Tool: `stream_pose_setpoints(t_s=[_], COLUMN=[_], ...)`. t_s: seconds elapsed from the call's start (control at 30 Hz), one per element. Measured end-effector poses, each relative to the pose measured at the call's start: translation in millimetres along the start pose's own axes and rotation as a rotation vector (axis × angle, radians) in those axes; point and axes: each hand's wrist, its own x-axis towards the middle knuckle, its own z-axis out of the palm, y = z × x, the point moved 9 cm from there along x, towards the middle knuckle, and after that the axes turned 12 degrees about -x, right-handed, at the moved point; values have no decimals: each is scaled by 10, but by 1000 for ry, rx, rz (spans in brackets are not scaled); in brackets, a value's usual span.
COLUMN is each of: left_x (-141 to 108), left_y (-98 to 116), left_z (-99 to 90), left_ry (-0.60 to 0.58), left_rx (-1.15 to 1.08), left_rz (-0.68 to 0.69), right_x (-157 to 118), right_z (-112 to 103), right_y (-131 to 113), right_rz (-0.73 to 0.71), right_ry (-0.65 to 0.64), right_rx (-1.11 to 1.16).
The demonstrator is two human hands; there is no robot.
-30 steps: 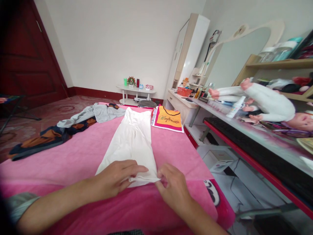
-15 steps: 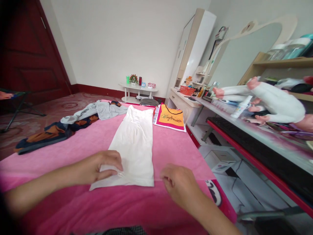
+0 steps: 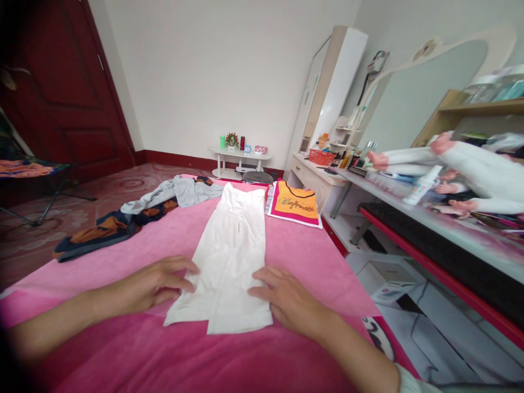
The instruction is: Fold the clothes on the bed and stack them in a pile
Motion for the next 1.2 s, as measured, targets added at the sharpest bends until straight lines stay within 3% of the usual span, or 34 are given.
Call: stream_pose_setpoints(t_s=[0.1,0.2,0.43,0.6,0.83,1.07,1.2], left_x=[44,89,243,259,228,250,252], left_y=[122,196,243,198,11,-33,18], left_z=[18,44,226,270,289,351,327], left_ry=[-21,-18,-59,-62,-49,-98,-108], left_rx=[-64,-162,-198,-294,-348,-429,-425], left_rz=[-4,-45,-119,-124,-243,-190,-178], right_x=[65,240,1148,1843,2374,2532,2569], right_z=[-45,-73,221,415,630,592,546], right_y=[28,265,1358,1900,2137,2430,2496], right_rz=[19,150,584,731,755,882,867], right_ry=[-1,80,240,246,153,208,214], right_rx=[18,76,247,252,137,3,1])
